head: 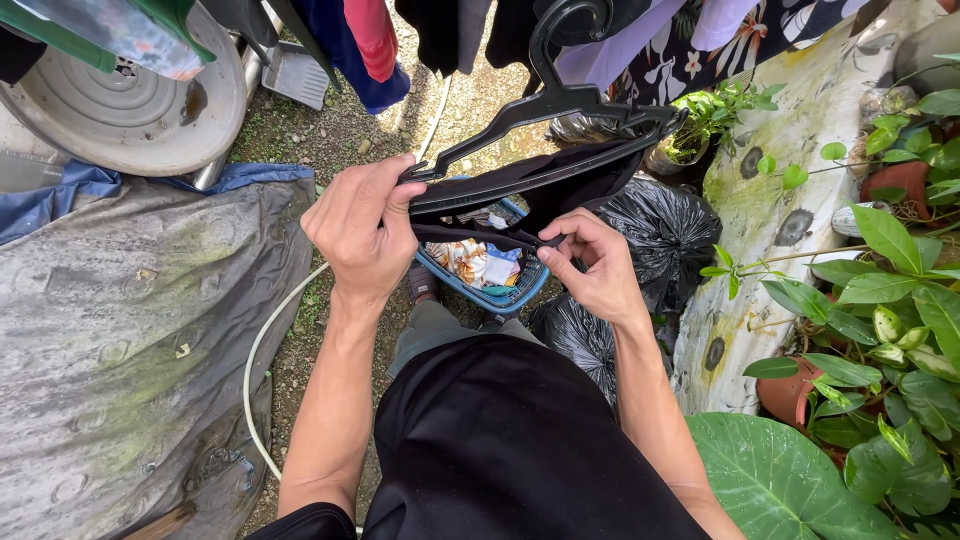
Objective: The person is taking wet clothes from a blue laundry basket, putting them onto plastic hangers, and hanging them on an outdoor clothesline.
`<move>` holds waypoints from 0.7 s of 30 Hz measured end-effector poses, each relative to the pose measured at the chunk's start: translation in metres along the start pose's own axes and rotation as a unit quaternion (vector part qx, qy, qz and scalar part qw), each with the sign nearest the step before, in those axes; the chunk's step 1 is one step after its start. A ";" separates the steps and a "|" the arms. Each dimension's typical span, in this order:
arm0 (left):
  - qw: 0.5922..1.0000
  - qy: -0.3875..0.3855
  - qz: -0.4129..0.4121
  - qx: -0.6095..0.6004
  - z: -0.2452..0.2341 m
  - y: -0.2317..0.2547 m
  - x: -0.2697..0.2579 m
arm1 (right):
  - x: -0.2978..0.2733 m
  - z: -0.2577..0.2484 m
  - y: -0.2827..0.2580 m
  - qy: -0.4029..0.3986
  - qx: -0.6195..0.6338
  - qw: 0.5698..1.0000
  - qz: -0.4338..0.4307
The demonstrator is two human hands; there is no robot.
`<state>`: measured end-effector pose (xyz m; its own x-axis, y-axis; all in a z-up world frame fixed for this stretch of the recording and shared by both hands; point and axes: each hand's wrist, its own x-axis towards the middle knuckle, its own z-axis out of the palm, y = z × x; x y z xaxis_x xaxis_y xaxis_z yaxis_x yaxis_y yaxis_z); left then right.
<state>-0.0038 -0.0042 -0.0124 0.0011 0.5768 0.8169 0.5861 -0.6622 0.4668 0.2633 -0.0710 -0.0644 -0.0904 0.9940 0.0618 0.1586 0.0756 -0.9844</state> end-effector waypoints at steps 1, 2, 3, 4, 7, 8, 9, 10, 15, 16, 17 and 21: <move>1.000 0.003 -0.002 0.000 0.000 -0.001 0.000 | 0.000 0.000 0.001 0.005 0.002 1.000 -0.007; 1.000 0.005 -0.004 0.000 0.000 -0.001 -0.001 | 0.000 0.000 0.002 0.010 0.004 1.000 -0.014; 1.000 0.005 -0.004 0.000 0.000 0.000 0.000 | 0.001 0.001 0.002 0.010 0.004 1.000 -0.014; 1.000 0.010 -0.002 -0.004 0.000 0.001 0.002 | 0.002 0.001 0.002 0.009 0.008 1.000 -0.019; 1.000 0.015 0.003 -0.007 0.001 0.002 0.004 | 0.004 0.000 -0.002 0.005 0.018 0.999 -0.028; 1.000 0.017 0.007 -0.005 0.001 0.003 0.005 | 0.004 0.000 -0.004 0.001 0.023 0.999 -0.031; 1.000 0.016 0.007 -0.005 0.001 0.003 0.004 | 0.004 0.000 -0.002 0.002 0.023 0.999 -0.031; 1.000 0.017 0.008 -0.006 0.001 0.003 0.004 | 0.004 0.000 0.000 0.000 0.029 0.999 -0.033; 1.000 0.019 0.010 -0.003 0.002 0.003 0.005 | 0.004 0.001 -0.004 -0.010 0.034 0.999 -0.041; 1.000 0.021 0.014 -0.004 0.002 0.004 0.006 | 0.004 0.000 -0.005 -0.010 0.028 0.999 -0.039; 1.000 0.024 0.017 -0.004 0.002 0.005 0.006 | 0.003 -0.001 -0.005 -0.010 0.021 0.999 -0.038; 0.999 0.027 0.021 0.001 0.002 0.003 0.004 | 0.003 0.001 -0.004 -0.005 0.027 0.999 -0.039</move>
<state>0.0001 -0.0031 -0.0084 -0.0187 0.5217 0.8529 0.5889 -0.6836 0.4311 0.2619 -0.0684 -0.0607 -0.1094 0.9845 0.1369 0.0980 0.1477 -0.9842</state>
